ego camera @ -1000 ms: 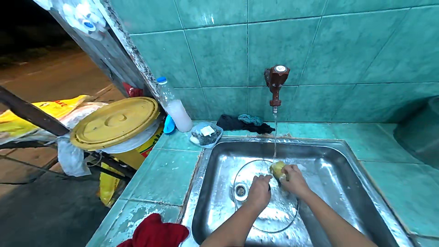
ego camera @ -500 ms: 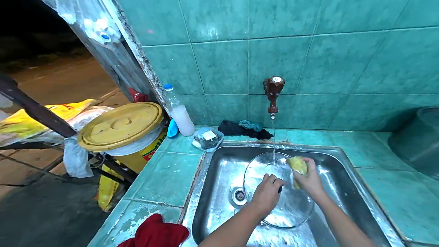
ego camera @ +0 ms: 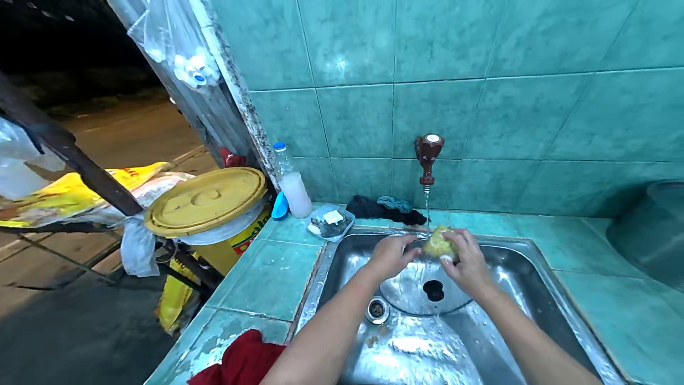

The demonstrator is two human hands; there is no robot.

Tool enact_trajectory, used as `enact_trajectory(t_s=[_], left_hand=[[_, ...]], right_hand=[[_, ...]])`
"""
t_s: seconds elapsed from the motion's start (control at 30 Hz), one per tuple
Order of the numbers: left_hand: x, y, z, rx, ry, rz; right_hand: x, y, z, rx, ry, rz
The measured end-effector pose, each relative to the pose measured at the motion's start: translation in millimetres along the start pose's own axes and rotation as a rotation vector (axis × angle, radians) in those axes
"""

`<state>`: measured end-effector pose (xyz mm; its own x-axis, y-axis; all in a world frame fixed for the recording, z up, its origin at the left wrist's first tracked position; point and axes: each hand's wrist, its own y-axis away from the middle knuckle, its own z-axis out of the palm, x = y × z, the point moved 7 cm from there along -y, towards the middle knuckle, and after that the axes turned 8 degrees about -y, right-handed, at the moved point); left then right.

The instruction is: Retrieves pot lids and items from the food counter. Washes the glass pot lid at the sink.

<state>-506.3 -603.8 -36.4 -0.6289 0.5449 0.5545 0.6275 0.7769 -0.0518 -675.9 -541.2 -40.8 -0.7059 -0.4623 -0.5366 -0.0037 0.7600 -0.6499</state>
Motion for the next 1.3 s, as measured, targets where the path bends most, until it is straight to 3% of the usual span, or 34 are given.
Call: enact_trajectory(t_s=[0.13, 0.27, 0.43, 0.6, 0.73, 0.8, 0.97, 1.03, 1.13, 1.2, 1.3], left_hand=[[20, 7, 13, 0.027, 0.148, -0.135], [27, 17, 13, 0.11, 0.129, -0.259], [29, 31, 23, 0.134, 0.187, -0.282], [24, 35, 12, 0.233, 0.066, -0.303], [24, 47, 23, 0.224, 0.143, -0.286], [26, 50, 25, 0.227, 0.149, -0.289], [23, 46, 16, 0.248, 0.11, -0.317], [16, 51, 22, 0.263, 0.164, -0.312], [15, 61, 29, 0.299, 0.228, -0.273], [15, 64, 30, 0.329, 0.229, -0.258], [13, 57, 27, 0.333, 0.198, -0.263]], right_hand=[[4, 20, 31, 0.168, -0.2, 0.513], [-30, 35, 55, 0.242, -0.283, 0.45], [28, 18, 50, 0.172, -0.327, 0.807], [-35, 18, 61, 0.166, -0.461, 0.531], [24, -1, 49, 0.153, -0.365, 0.792], [33, -2, 50, 0.185, -0.387, 0.861], [-34, 6, 63, 0.164, -0.547, 0.57], [-13, 2, 66, 0.096, -0.523, 0.603], [41, -4, 64, 0.106, -0.464, 0.835], [47, 0, 66, 0.109, -0.453, 0.912], [4, 0, 69, 0.089, -0.5, 0.694]])
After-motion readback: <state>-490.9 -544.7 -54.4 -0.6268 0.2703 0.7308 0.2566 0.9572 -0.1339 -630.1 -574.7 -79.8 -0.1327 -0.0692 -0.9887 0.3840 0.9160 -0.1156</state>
